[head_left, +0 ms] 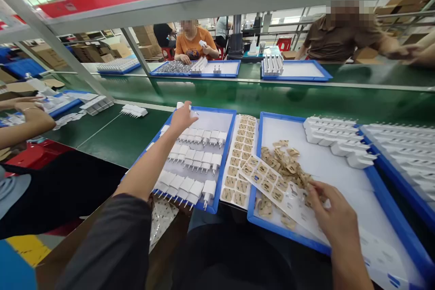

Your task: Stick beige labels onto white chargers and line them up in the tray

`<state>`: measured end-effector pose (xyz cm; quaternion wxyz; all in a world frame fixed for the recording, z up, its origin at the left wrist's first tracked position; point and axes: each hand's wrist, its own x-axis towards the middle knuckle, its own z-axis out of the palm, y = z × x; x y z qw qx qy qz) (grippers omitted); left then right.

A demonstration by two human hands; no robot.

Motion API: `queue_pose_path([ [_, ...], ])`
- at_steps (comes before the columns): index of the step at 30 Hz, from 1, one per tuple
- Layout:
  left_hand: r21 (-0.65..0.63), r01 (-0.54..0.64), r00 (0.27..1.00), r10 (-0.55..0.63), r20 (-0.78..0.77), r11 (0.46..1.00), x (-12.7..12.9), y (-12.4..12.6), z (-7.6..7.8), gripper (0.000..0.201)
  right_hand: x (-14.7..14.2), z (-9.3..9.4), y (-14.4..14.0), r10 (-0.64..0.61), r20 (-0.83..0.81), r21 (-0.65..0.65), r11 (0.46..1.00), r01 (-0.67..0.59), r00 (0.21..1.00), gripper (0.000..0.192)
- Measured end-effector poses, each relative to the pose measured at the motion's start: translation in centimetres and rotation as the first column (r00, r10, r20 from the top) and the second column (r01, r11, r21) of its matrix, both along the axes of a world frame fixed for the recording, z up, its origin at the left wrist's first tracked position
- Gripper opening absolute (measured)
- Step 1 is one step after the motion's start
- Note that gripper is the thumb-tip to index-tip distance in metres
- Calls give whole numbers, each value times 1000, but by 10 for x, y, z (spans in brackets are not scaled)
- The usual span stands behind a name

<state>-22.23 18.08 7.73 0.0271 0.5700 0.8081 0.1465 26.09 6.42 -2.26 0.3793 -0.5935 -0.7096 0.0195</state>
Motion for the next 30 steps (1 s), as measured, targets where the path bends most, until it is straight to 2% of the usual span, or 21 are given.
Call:
queue_pose_path([
  [2,-40,-53,999,52,-8,998,-12,27,-8,68,2,-1,0,4,-25,-18,1000,-5,1000,34],
  [4,-77,-88,996,87,-12,993,-18,41,-17,67,4,-4,0,18,-33,-18,1000,-19,999,34],
  [8,-129,-147,989,145,-30,981,-22,51,-35,64,4,-6,1,61,-35,-19,998,-62,998,33],
  [11,-149,-186,982,181,-46,971,-24,53,-41,64,3,-4,2,86,-37,-12,996,-86,996,28],
  [16,-156,-205,978,195,-72,966,-23,54,-40,63,-1,1,2,100,-37,7,995,-100,994,23],
  [23,-188,-162,985,147,-92,969,-15,43,-34,41,-6,8,-5,134,-85,-58,989,-139,987,19],
  [28,-183,-115,992,103,-75,976,-20,40,-35,46,-8,11,-6,150,-88,-71,985,-156,985,19],
  [30,-173,-116,992,105,-73,978,-22,38,-35,52,-9,12,-7,195,-62,-47,979,-198,979,17],
])
